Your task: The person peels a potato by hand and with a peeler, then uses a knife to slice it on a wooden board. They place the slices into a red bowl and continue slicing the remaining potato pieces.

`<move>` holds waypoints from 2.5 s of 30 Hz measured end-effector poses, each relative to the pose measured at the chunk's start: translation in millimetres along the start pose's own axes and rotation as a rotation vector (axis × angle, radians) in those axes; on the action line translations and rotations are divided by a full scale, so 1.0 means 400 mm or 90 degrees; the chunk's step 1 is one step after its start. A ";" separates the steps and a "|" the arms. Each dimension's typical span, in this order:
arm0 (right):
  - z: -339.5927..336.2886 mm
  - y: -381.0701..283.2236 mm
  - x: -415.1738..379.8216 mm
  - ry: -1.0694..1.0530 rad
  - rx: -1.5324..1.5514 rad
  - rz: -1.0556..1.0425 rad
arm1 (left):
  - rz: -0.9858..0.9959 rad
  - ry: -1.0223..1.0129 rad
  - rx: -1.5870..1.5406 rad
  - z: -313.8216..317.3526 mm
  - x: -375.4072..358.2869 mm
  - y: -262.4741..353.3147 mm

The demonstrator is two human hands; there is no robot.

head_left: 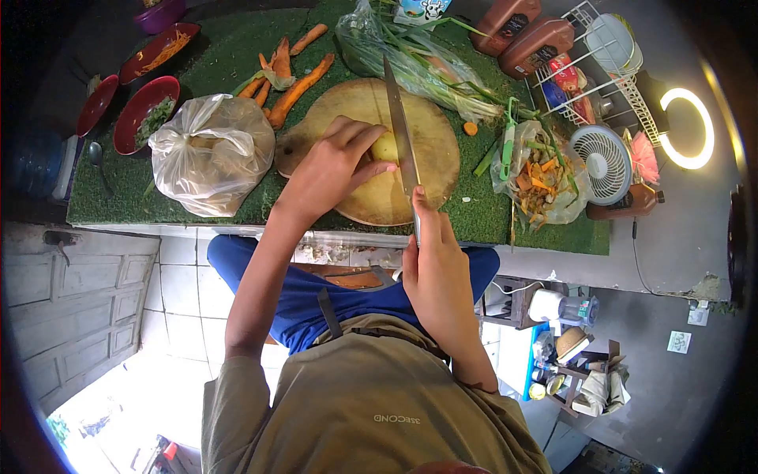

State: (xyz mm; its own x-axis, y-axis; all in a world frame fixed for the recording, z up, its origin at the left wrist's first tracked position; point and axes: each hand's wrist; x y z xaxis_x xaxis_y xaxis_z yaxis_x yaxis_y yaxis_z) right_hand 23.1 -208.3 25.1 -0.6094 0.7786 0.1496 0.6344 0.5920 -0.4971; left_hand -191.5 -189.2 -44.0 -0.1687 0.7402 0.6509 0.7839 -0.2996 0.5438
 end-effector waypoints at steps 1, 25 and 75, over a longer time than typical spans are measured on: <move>-0.001 -0.003 0.003 -0.005 -0.004 0.003 | -0.001 -0.001 -0.002 -0.001 -0.001 0.001; 0.037 0.059 0.147 -0.044 0.007 -0.075 | 0.042 0.012 0.050 0.022 0.013 -0.032; 0.049 0.124 0.080 0.161 0.791 0.032 | -0.615 0.306 -0.542 0.098 0.128 0.147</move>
State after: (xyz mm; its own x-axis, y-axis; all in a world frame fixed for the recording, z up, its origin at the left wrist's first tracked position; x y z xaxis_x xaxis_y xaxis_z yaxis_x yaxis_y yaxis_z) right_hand 25.9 -158.1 -11.7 -0.4028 0.8936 0.1979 -0.3012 0.0747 -0.9506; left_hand -130.6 -145.3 0.3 -0.7577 0.6361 -0.1460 -0.3380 -0.1912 0.9215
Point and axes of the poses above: each hand's wrist, its own x-axis towards the middle knuckle, its own z-axis out of the palm, y = z × x, and after that the axes turned 7 degrees about y, right-handed
